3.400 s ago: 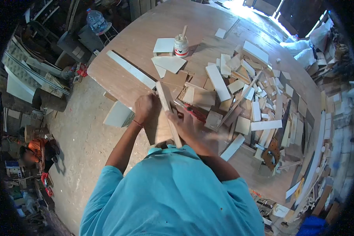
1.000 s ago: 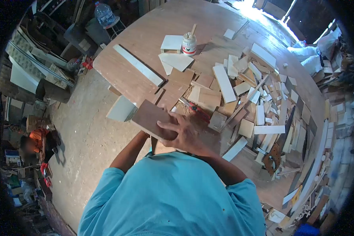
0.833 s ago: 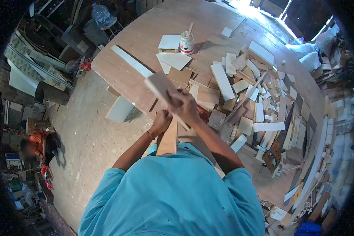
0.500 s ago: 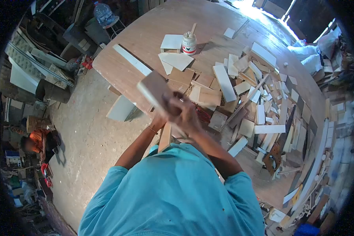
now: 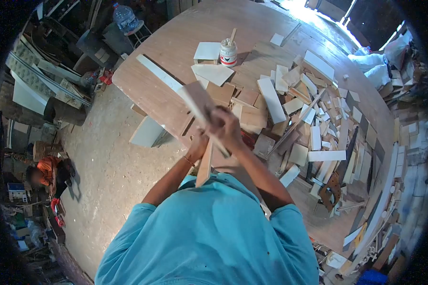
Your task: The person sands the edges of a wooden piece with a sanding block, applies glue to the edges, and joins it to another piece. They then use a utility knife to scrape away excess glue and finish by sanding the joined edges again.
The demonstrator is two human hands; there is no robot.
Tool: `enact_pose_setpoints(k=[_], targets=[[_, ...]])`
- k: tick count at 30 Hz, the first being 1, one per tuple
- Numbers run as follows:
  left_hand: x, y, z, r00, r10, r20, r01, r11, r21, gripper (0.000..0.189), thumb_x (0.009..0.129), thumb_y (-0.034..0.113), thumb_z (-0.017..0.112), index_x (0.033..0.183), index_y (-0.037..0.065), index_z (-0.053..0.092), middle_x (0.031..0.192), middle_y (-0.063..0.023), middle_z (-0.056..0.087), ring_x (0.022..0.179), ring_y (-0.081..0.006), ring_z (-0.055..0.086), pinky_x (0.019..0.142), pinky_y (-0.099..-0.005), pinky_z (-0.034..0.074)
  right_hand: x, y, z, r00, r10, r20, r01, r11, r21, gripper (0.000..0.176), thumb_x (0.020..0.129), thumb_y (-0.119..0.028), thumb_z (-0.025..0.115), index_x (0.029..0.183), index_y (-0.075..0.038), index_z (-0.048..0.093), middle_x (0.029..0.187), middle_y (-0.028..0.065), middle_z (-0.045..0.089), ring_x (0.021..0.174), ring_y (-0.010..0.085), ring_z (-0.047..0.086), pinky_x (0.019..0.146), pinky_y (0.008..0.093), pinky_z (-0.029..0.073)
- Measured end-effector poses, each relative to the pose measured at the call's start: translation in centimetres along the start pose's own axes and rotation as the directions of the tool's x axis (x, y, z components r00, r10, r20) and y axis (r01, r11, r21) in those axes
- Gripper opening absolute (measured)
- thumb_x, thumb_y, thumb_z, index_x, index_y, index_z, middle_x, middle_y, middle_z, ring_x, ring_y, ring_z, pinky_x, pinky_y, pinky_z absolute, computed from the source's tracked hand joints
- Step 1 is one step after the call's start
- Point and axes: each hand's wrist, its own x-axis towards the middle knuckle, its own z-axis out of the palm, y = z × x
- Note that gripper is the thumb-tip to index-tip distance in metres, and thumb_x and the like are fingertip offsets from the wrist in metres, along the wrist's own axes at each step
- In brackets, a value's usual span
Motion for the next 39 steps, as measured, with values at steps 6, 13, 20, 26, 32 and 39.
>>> enact_pose_setpoints(k=[6, 13, 20, 26, 32, 39], targets=[[6.9, -12.8, -2.7, 0.894, 0.441, -0.081, -0.442, 0.897, -0.001, 0.025, 0.082, 0.019, 0.055, 0.098, 0.0, 0.055, 0.085, -0.0068, 0.059, 0.076, -0.0184, 0.056, 0.069, -0.0303, 0.048, -1.5, -4.4, 0.1, 0.972, 0.098, 0.214, -0.093, 0.995, -0.033, 0.051, 0.063, -0.029, 0.069, 0.105, -0.001, 0.059, 0.106, 0.0202, 0.054, 0.094, 0.0272, 0.055, 0.083, 0.0324, 0.043], [2.1, -1.3, -0.4, 0.99, 0.033, -0.135, 0.005, 0.963, 0.268, 0.026, 0.075, 0.017, 0.054, 0.069, -0.008, 0.056, 0.064, -0.0269, 0.054, 0.063, -0.0322, 0.058, 0.063, -0.0412, 0.043, 1.7, -3.0, -0.5, 0.986, 0.165, 0.011, -0.165, 0.982, 0.089, 0.046, 0.066, -0.025, 0.068, 0.102, 0.002, 0.06, 0.096, 0.016, 0.06, 0.087, 0.0191, 0.059, 0.076, 0.0305, 0.045], [2.8, -1.6, -5.6, 0.962, 0.269, -0.056, -0.086, 0.489, 0.868, 0.032, 0.076, 0.022, 0.048, 0.083, -0.007, 0.059, 0.082, -0.0271, 0.059, 0.074, -0.0386, 0.057, 0.066, -0.044, 0.043, -4.2, -5.2, 0.0, 0.947, -0.179, 0.266, 0.206, 0.975, -0.077, 0.046, 0.057, -0.027, 0.073, 0.099, -0.008, 0.064, 0.107, 0.0171, 0.053, 0.1, 0.0312, 0.052, 0.087, 0.035, 0.041], [4.5, -5.6, -7.4, 0.709, 0.145, -0.69, 0.232, 0.876, 0.423, 0.057, 0.089, 0.034, 0.037, 0.059, -0.011, 0.053, 0.066, -0.0331, 0.052, 0.063, -0.0467, 0.051, 0.061, -0.0501, 0.038, -8.3, -0.7, -2.3, 0.947, 0.275, 0.169, -0.322, 0.779, 0.538, 0.066, 0.074, -0.048, 0.057, 0.118, 0.0, 0.049, 0.102, 0.0085, 0.054, 0.097, 0.0192, 0.05, 0.083, 0.0356, 0.041], [4.0, -4.1, -4.1, 0.817, -0.026, -0.576, 0.002, 0.999, -0.042, 0.044, 0.089, 0.037, 0.047, 0.075, -0.003, 0.056, 0.067, -0.0084, 0.057, 0.057, -0.014, 0.044, 0.054, -0.0326, 0.039, -7.2, 9.5, 0.3, 0.817, 0.559, -0.143, -0.353, 0.68, 0.643, 0.047, 0.084, -0.044, 0.046, 0.103, -0.001, 0.053, 0.083, 0.0049, 0.055, 0.08, 0.0122, 0.052, 0.072, 0.0255, 0.042], [-1.5, 2.0, -5.3, 0.997, 0.059, -0.05, -0.073, 0.941, -0.331, 0.033, 0.075, 0.015, 0.069, 0.1, -0.002, 0.056, 0.089, -0.0057, 0.061, 0.079, -0.0109, 0.057, 0.069, -0.0242, 0.047, -3.6, 4.7, -3.0, 0.853, 0.496, 0.165, -0.447, 0.529, 0.721, 0.04, 0.081, -0.043, 0.052, 0.097, -0.006, 0.053, 0.078, 0.0055, 0.057, 0.064, 0.0129, 0.058, 0.052, 0.0265, 0.049]])
